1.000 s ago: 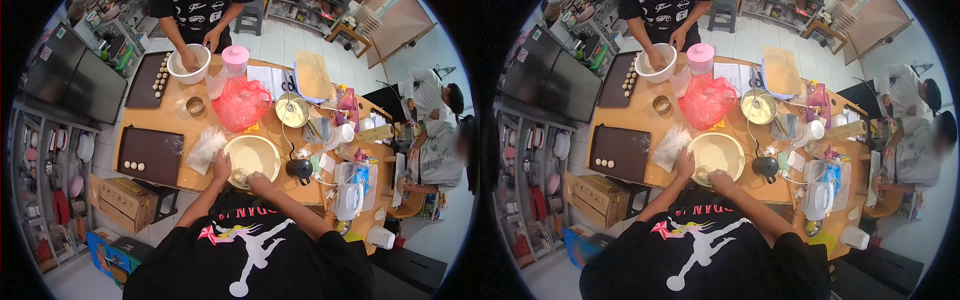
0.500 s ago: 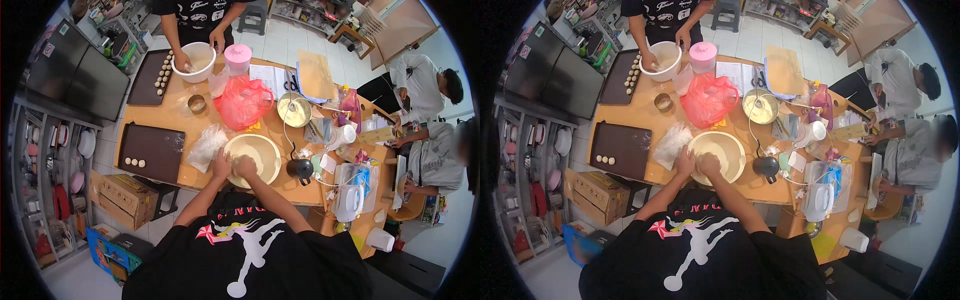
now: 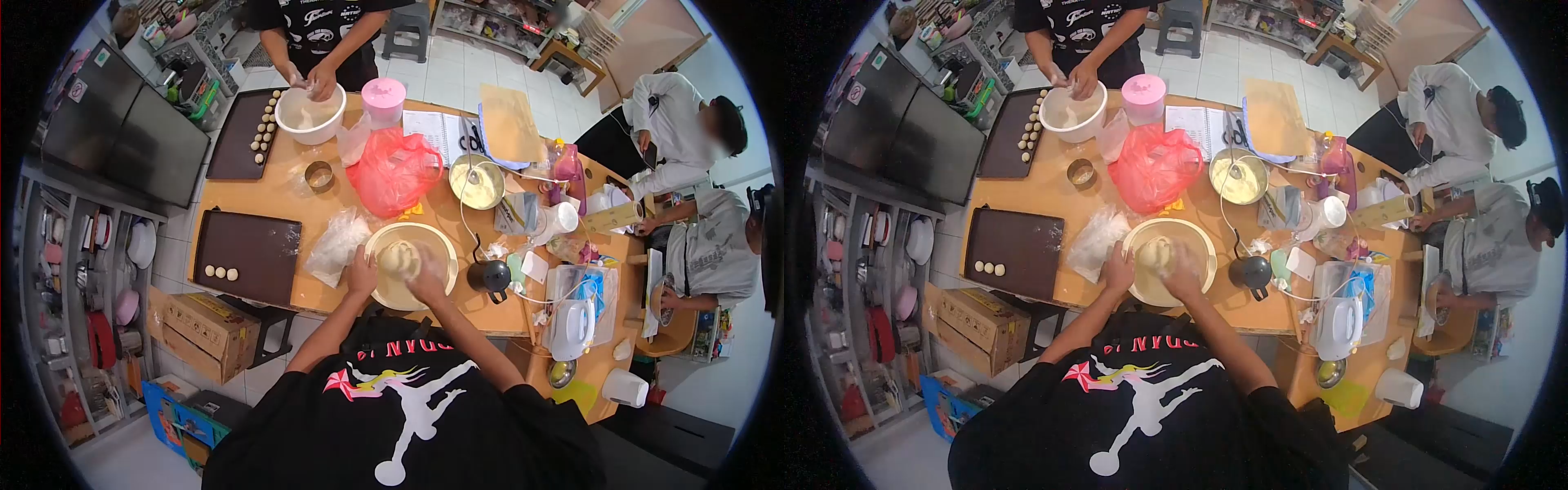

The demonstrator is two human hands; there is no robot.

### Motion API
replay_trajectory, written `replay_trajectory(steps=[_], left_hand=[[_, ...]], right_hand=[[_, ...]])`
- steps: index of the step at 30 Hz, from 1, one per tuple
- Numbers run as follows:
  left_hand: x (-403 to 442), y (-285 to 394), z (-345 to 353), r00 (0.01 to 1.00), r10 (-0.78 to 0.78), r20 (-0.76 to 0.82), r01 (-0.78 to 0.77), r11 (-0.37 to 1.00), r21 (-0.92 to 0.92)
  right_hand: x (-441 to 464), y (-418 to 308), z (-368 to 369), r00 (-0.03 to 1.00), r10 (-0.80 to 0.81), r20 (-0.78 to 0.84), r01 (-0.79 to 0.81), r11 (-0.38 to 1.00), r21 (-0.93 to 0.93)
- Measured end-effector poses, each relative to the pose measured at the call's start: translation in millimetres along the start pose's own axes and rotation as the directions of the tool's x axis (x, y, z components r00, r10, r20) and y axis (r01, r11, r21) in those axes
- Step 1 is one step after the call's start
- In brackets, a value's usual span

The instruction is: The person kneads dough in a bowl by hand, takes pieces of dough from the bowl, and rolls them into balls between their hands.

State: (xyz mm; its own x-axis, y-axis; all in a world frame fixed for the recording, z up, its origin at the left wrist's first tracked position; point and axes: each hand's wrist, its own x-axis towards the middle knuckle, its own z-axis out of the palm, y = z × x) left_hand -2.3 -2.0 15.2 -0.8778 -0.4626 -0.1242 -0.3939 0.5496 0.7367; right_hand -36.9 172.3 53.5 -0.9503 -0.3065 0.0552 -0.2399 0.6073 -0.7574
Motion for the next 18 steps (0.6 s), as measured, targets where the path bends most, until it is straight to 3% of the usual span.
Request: replay_trajectory(steps=[3,6,9,12,16,18], left_hand=[[-2.4,7.4,-3.5,1.0,-0.002,-0.021,0.002,1.0,0.016],[-0.1,3.6,-2.3,0.999,-0.037,0.006,0.037,0.999,0.036],[-0.3,3.5,-3.2,0.999,-0.039,0.016,0.038,0.999,0.024],[-0.1,2.9,-1.7,0.998,-0.045,0.033,0.044,0.998,0.036],[-0.6,2.1,-0.9,0.998,-0.014,0.065,0.012,0.999,0.04],[-1.0,-0.2,5.0,0.998,0.024,0.06,-0.026,0.999,0.033]], right_hand=[[4.9,-18.8,22.7,0.988,-0.049,0.143,0.086,0.962,-0.259],[14.3,-7.2,57.8,0.995,-0.069,0.077,0.092,0.933,-0.348],[23.5,1.7,67.1,0.979,-0.138,0.148,0.185,0.908,-0.376],[33.9,-2.8,55.6,0.974,0.114,0.196,-0.07,0.974,-0.218],[33.8,18.3,48.4,0.969,0.174,0.174,-0.121,0.953,-0.279],[32.2,17.0,34.8,0.927,0.312,0.209,-0.263,0.937,-0.23]])
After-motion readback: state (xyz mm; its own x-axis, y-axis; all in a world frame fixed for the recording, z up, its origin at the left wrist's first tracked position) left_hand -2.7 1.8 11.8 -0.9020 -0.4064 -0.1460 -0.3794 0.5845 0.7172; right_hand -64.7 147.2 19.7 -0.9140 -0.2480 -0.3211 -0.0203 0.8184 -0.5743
